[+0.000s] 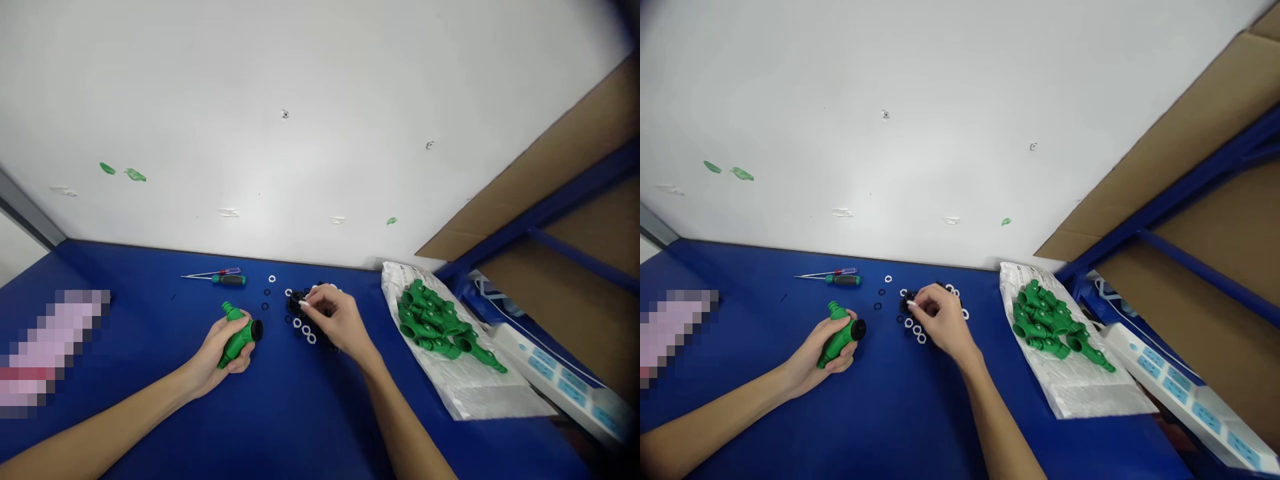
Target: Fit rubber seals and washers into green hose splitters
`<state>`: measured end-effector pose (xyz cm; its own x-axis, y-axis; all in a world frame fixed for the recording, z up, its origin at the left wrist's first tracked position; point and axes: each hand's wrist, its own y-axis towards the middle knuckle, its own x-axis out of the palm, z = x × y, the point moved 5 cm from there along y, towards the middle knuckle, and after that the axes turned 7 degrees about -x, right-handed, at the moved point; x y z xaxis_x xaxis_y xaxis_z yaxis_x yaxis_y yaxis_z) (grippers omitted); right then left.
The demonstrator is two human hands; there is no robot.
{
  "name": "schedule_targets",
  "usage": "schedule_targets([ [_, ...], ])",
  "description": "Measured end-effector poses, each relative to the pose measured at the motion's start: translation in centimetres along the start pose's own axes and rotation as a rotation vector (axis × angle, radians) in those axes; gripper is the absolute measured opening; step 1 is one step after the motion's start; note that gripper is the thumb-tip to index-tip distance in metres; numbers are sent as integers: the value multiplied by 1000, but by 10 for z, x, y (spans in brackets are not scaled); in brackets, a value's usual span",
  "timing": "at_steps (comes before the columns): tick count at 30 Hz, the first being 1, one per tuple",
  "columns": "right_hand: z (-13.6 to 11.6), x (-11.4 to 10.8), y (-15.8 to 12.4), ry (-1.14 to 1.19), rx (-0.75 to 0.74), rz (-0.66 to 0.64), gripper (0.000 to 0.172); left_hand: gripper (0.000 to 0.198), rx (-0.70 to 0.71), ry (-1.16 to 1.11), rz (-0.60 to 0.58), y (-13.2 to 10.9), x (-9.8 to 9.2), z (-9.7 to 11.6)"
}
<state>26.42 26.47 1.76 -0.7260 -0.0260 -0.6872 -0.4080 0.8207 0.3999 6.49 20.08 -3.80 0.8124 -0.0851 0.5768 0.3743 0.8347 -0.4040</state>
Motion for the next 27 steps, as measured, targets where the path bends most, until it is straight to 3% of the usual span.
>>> schedule_targets([
  [6, -29, 38, -17, 552, -84, -63, 17, 26, 3, 10, 2, 0, 1, -2],
  [9, -30, 43, -23, 637, -82, 36, 17, 31, 18, 26, -14, 0, 3, -3],
  [15, -37, 38, -25, 536, -240, 207, 17, 34, -2, 78, -67, 6, 10, -9],
  [18, -41, 38, -27, 489, -301, 242, 31, 36, -41, 76, -90, 7, 13, -14],
  [23, -48, 39, -34, 458, -415, 236, 28, 29, -98, 45, -121, 1, 15, -23],
  [27, -46, 40, -38, 488, -371, 211, 31, 25, -143, -7, -164, -3, 19, -28],
])
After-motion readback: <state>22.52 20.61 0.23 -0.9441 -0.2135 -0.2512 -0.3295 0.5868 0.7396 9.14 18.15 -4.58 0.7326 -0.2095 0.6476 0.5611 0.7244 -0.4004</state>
